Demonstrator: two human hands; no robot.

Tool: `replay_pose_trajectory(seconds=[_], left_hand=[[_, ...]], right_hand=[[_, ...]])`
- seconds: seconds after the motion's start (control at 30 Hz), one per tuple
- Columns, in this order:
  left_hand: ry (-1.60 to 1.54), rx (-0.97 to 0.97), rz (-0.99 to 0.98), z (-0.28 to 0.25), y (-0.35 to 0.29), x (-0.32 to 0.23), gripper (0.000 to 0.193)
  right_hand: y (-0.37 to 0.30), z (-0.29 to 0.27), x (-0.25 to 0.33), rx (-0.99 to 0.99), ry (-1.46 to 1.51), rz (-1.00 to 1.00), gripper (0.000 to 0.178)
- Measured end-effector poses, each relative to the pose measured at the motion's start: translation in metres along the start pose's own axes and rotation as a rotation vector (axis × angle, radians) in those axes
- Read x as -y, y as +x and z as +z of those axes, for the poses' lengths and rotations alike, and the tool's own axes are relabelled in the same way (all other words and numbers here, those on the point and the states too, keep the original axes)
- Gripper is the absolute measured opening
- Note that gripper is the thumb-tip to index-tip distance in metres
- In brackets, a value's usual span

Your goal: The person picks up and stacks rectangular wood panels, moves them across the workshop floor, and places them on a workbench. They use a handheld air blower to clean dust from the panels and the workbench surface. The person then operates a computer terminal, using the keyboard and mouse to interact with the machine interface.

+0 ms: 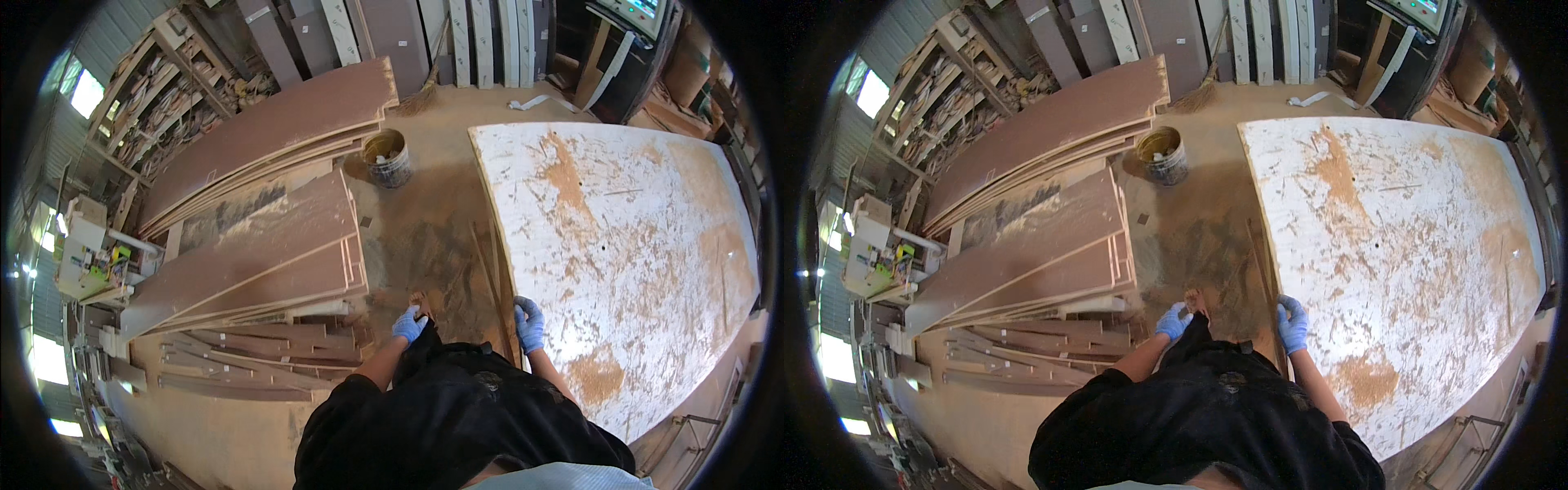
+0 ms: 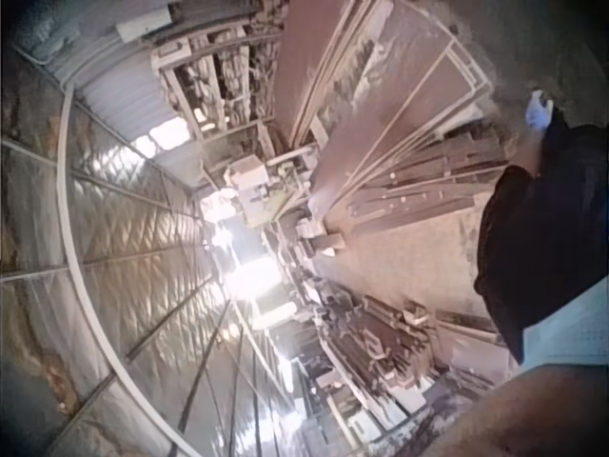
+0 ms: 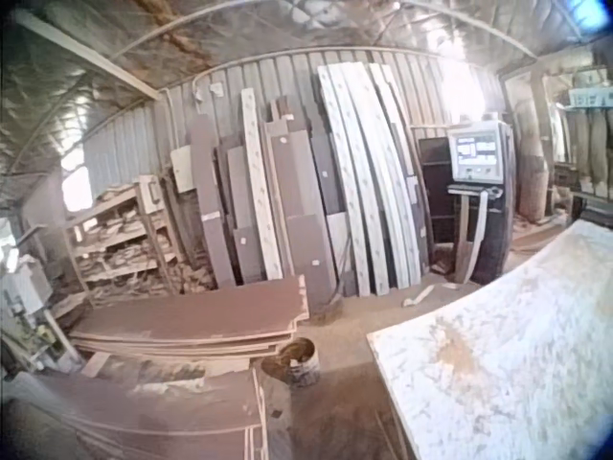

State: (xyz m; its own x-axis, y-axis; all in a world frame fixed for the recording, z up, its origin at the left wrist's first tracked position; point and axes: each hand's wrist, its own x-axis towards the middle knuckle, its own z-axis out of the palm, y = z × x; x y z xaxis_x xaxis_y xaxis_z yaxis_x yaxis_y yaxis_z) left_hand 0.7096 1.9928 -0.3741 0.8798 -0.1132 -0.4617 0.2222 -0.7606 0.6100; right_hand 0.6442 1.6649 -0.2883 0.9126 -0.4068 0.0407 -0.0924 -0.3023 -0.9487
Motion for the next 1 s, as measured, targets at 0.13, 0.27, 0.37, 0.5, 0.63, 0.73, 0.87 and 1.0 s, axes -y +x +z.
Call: replay_pose_trajectory(seconds=[0.13, 0.27, 0.37, 0.5, 0.63, 0.73, 0.87, 1.0], left_hand=[[-0.033, -0.228, 0.06, -0.05, 0.092, -0.049, 0.066], [0.127, -0.44, 0.189, -0.116, 0.194, -0.084, 0.072], [0.241, -0.553, 0.248, -0.169, 0.253, -0.109, 0.078], [0.357, -0.662, 0.267, -0.233, 0.34, -0.13, 0.081], [0.496, -0.748, 0.209, -0.286, 0.422, -0.151, 0.085], [0.496, -0.747, 0.168, -0.312, 0.481, -0.167, 0.086], [0.554, -0.651, 0.062, -0.332, 0.542, -0.195, 0.087], [0.561, -0.438, -0.069, -0.34, 0.588, -0.22, 0.091]], right_hand=[[0.07, 0.031, 0.008, -0.056, -0.158, -0.104, 0.02], [0.151, 0.076, 0.012, -0.096, -0.056, -0.043, 0.022], [0.208, 0.1, 0.032, -0.105, -0.061, -0.028, 0.022], [0.261, 0.131, 0.021, -0.129, -0.036, 0.007, 0.022], [0.322, 0.153, 0.028, -0.149, -0.035, 0.039, 0.022], [0.375, 0.16, 0.033, -0.153, -0.011, 0.03, 0.022], [0.464, 0.172, 0.03, -0.163, -0.007, -0.036, 0.022], [0.547, 0.194, 0.035, -0.117, -0.018, -0.112, 0.021]])
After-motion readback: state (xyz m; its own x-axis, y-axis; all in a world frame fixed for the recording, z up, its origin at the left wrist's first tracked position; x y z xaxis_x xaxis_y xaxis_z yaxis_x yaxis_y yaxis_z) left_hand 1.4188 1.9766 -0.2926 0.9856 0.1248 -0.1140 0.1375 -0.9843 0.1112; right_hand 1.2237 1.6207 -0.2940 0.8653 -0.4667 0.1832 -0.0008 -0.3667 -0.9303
